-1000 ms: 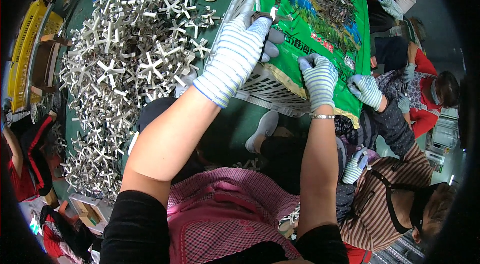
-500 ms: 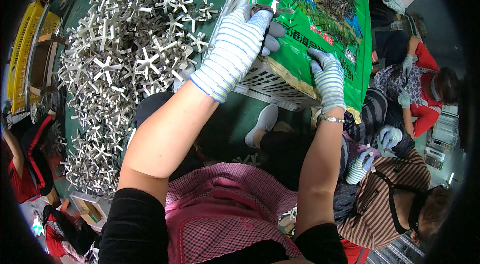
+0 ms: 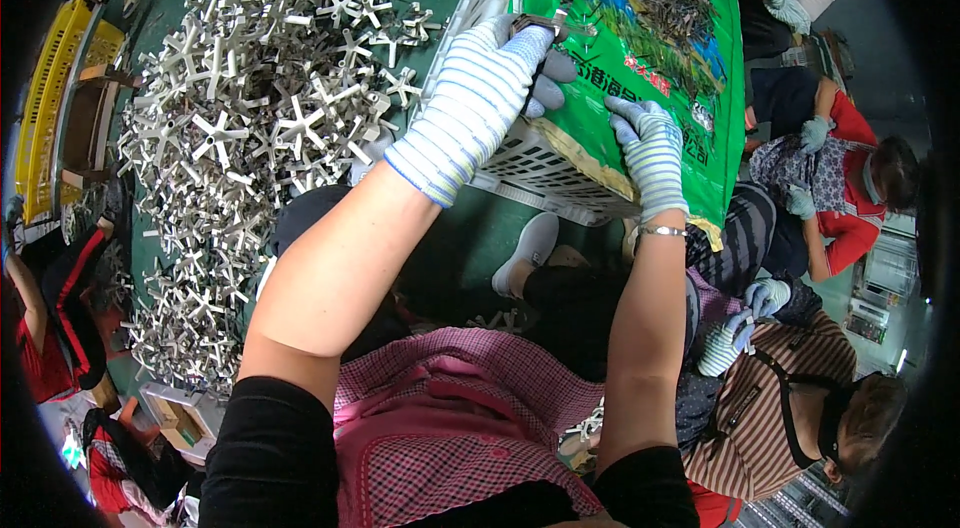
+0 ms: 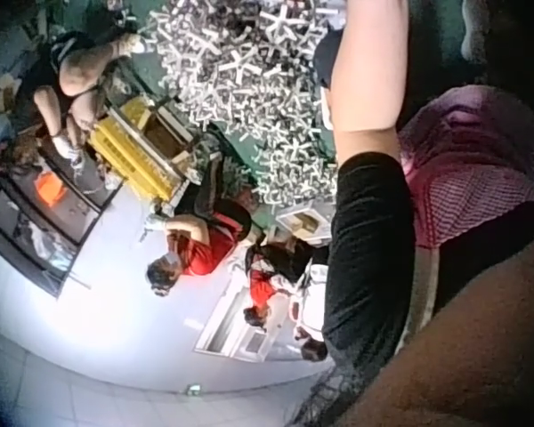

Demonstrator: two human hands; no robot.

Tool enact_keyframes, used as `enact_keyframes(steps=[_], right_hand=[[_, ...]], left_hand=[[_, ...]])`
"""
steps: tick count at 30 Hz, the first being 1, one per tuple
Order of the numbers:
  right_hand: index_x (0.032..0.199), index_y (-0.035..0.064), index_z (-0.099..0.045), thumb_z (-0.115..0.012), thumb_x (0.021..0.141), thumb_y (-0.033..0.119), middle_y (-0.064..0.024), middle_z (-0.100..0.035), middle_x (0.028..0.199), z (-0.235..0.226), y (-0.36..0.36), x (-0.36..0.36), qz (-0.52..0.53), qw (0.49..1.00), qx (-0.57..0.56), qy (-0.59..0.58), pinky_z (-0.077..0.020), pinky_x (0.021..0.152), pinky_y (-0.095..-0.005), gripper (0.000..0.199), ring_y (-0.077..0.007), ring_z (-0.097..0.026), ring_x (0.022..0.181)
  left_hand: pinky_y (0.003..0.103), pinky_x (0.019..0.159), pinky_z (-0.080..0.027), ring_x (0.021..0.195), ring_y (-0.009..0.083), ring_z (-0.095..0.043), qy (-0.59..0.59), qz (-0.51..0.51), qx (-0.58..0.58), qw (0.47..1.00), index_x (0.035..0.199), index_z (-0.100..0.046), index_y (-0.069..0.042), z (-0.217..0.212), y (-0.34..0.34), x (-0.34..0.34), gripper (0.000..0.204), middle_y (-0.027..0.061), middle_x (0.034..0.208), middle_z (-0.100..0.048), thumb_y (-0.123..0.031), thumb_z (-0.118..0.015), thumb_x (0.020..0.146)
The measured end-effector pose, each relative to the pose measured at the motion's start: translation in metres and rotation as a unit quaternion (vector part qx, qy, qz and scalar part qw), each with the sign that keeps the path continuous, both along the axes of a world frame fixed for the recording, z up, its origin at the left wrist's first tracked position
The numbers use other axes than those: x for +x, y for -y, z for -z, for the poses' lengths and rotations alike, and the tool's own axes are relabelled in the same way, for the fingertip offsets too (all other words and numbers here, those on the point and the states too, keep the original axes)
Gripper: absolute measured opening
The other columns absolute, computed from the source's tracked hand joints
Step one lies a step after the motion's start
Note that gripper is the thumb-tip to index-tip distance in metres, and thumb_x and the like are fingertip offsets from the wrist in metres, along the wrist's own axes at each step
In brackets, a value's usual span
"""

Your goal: Inspecting and sorting small star-shaped components in a manufacturing setting.

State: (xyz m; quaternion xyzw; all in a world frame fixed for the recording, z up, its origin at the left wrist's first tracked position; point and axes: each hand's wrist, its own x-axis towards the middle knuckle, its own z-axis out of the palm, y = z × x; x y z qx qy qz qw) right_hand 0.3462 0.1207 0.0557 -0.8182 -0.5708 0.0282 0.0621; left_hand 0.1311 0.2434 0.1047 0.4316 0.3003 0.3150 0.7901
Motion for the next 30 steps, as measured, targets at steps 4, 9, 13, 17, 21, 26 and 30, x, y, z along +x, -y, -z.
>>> enact_keyframes(steps=[4, 9, 13, 17, 21, 26, 30], right_hand=[[0.098, 0.0162, -0.068, -0.066, 0.078, 0.024, -0.0113, -0.064, 0.093, 0.01, 0.006, 0.005, 0.013, 0.999, 0.052, -0.003, -0.047, 0.08, -0.0399, 0.021, -0.0291, -0.06, 0.088], [0.094, 0.003, -0.066, -0.064, 0.081, 0.011, -0.0072, -0.063, 0.077, 0.004, 0.003, -0.015, 0.113, 0.944, 0.209, -0.231, -0.0486, 0.064, -0.0273, 0.015, -0.014, -0.057, 0.063], [0.095, -0.0007, -0.064, -0.067, 0.081, 0.011, -0.0046, -0.064, 0.083, -0.033, -0.008, -0.051, 0.12, 0.872, 0.299, -0.368, -0.0478, 0.067, -0.0217, 0.018, -0.0071, -0.057, 0.072], [0.099, -0.002, -0.061, -0.068, 0.08, 0.004, -0.0051, -0.064, 0.088, -0.035, -0.018, -0.072, 0.102, 0.793, 0.355, -0.485, -0.0484, 0.071, -0.0213, 0.021, -0.0083, -0.059, 0.077], [0.105, -0.0007, -0.058, -0.068, 0.08, 0.001, -0.0062, -0.063, 0.095, -0.028, -0.02, -0.072, 0.072, 0.718, 0.411, -0.557, -0.0485, 0.079, -0.0231, 0.027, -0.0109, -0.06, 0.085], [0.105, -0.0017, -0.057, -0.068, 0.08, 0.0, -0.0082, -0.063, 0.096, -0.034, -0.024, -0.076, 0.062, 0.707, 0.437, -0.553, -0.0496, 0.08, -0.0243, 0.027, -0.0124, -0.061, 0.087], [0.105, -0.002, -0.057, -0.068, 0.079, -0.001, -0.0093, -0.064, 0.096, -0.036, -0.024, -0.078, 0.082, 0.693, 0.438, -0.566, -0.051, 0.078, -0.0241, 0.028, -0.0127, -0.061, 0.087]], left_hand=[[0.018, 0.044, -0.04, 0.052, 0.0063, -0.052, -0.008, 0.013, 0.006, 1.0, 0.104, -0.059, -0.004, 0.002, -0.001, 0.001, 0.024, 0.0032, 0.075, -0.063, -0.024, -0.05, 0.093], [0.022, 0.043, -0.043, 0.053, 0.0087, -0.054, -0.028, 0.041, 0.021, 0.999, 0.106, -0.058, -0.005, -0.001, 0.0, 0.0, 0.025, 0.0054, 0.078, -0.065, -0.025, -0.048, 0.094], [0.021, 0.044, -0.045, 0.054, 0.0079, -0.056, -0.022, 0.055, 0.01, 0.998, 0.105, -0.058, -0.004, 0.005, 0.003, 0.004, 0.023, 0.0053, 0.08, -0.066, -0.023, -0.049, 0.094], [0.02, 0.047, -0.047, 0.06, 0.0097, -0.06, -0.021, 0.075, 0.016, 0.997, 0.112, -0.054, -0.002, 0.006, 0.011, 0.011, 0.025, 0.0077, 0.083, -0.066, -0.018, -0.048, 0.094], [0.022, 0.051, -0.049, 0.062, 0.012, -0.061, -0.023, 0.091, 0.026, 0.995, 0.117, -0.051, 0.001, 0.003, 0.017, 0.015, 0.028, 0.0106, 0.087, -0.066, -0.012, -0.049, 0.093], [0.021, 0.051, -0.049, 0.061, 0.0102, -0.06, -0.044, 0.094, 0.089, 0.991, 0.114, -0.054, 0.003, 0.003, 0.024, 0.021, 0.025, 0.0098, 0.086, -0.065, -0.008, -0.05, 0.092], [0.021, 0.05, -0.047, 0.058, 0.0087, -0.058, -0.039, 0.083, 0.117, 0.989, 0.114, -0.053, 0.004, 0.003, 0.027, 0.022, 0.026, 0.0088, 0.085, -0.065, -0.008, -0.051, 0.092]])
